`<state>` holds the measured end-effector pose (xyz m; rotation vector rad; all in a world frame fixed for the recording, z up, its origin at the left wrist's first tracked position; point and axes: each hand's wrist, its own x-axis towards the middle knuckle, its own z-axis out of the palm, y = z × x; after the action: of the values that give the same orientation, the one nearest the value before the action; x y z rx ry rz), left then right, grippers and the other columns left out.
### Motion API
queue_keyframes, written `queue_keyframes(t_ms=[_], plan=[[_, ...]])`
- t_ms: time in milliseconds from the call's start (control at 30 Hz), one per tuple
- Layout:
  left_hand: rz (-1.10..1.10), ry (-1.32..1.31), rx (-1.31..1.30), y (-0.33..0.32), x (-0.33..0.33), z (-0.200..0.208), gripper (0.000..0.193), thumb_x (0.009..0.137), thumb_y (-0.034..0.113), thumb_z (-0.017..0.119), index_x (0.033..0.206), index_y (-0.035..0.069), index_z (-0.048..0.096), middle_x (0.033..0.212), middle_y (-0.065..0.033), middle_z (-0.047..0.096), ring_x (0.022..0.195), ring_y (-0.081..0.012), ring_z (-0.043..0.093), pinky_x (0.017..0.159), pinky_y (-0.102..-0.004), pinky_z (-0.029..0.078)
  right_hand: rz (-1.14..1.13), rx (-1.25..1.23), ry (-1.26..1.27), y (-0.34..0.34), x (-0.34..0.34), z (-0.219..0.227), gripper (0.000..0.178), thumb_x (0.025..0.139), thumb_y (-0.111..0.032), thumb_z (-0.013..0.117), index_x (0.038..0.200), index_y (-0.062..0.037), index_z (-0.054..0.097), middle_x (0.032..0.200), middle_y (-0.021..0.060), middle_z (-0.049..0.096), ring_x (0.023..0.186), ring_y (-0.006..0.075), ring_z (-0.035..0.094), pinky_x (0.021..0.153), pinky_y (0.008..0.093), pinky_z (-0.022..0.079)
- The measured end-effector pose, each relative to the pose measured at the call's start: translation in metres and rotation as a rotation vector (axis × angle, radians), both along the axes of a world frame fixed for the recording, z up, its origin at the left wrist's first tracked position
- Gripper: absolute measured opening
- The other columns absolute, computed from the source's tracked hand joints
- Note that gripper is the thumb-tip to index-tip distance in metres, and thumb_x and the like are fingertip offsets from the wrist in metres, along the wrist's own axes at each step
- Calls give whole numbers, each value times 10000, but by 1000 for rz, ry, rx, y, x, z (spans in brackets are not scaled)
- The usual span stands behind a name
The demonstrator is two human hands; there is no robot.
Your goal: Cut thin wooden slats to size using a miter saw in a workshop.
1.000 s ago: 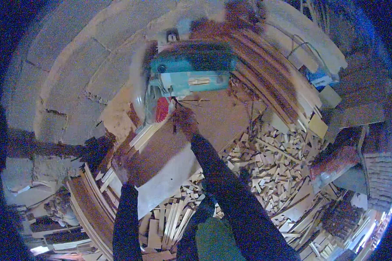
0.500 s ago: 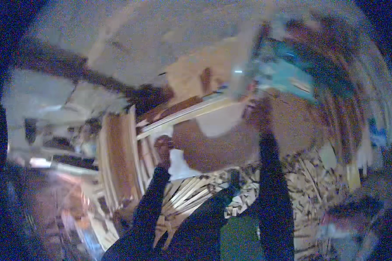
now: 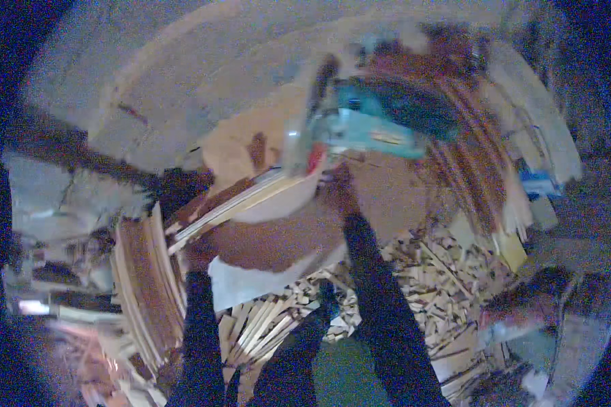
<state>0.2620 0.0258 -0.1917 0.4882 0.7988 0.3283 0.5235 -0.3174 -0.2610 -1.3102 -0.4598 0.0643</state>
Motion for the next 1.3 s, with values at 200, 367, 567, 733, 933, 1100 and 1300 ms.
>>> queue_keyframes(t_ms=[200, 367, 567, 733, 933, 1100, 1300], plan=[[160, 70, 287, 103, -84, -6, 270, 887, 343, 604, 677, 199, 515, 574, 47, 513, 501, -104, 485, 477, -296, 478, 106, 171, 453, 68, -29, 64, 283, 975, -191, 537, 1247, -120, 509, 931, 54, 615, 844, 182, 629, 700, 337, 531], [132, 67, 229, 101, -77, -22, 287, 894, 339, 596, 665, 201, 492, 547, 53, 456, 486, -91, 458, 465, -291, 467, 104, 251, 410, 55, -28, 53, 300, 963, -197, 565, 1251, -130, 508, 927, 23, 606, 800, 159, 628, 667, 319, 529], [197, -36, 592, 137, -89, -24, 251, 896, 383, 607, 775, 163, 591, 667, 32, 532, 546, -107, 516, 508, -330, 510, -29, 64, 107, 78, -14, 42, 334, 899, -149, 615, 1217, -92, 533, 960, 45, 592, 924, 196, 611, 767, 365, 528], [96, 128, 285, 99, -102, 19, 222, 911, 345, 600, 849, 134, 625, 724, 19, 572, 603, -136, 564, 564, -340, 522, 48, 91, 403, 81, -45, 76, 317, 867, -166, 622, 1169, -90, 561, 1026, 81, 612, 1022, 289, 596, 863, 430, 510], [103, 127, 319, 127, -94, -16, 190, 924, 303, 589, 919, 115, 621, 715, 8, 577, 621, -115, 558, 578, -257, 494, 163, 556, 520, 73, -37, 52, 411, 945, -203, 623, 1305, -74, 472, 1004, 20, 637, 895, 124, 618, 798, 293, 521], [63, 41, 303, 141, -89, -59, 197, 936, 303, 587, 891, 114, 621, 710, 7, 572, 635, -115, 557, 579, -265, 502, -109, -38, 54, 61, -18, 29, 367, 951, -173, 610, 1289, -81, 501, 1033, 27, 641, 935, 124, 615, 819, 299, 517], [98, 27, 340, 155, -112, -52, 213, 943, 307, 592, 851, 118, 621, 710, 4, 572, 657, -115, 563, 583, -279, 513, -175, -67, 55, 89, -45, 34, 331, 977, -179, 574, 1273, -50, 503, 1127, 68, 629, 1039, 178, 616, 936, 330, 483]])
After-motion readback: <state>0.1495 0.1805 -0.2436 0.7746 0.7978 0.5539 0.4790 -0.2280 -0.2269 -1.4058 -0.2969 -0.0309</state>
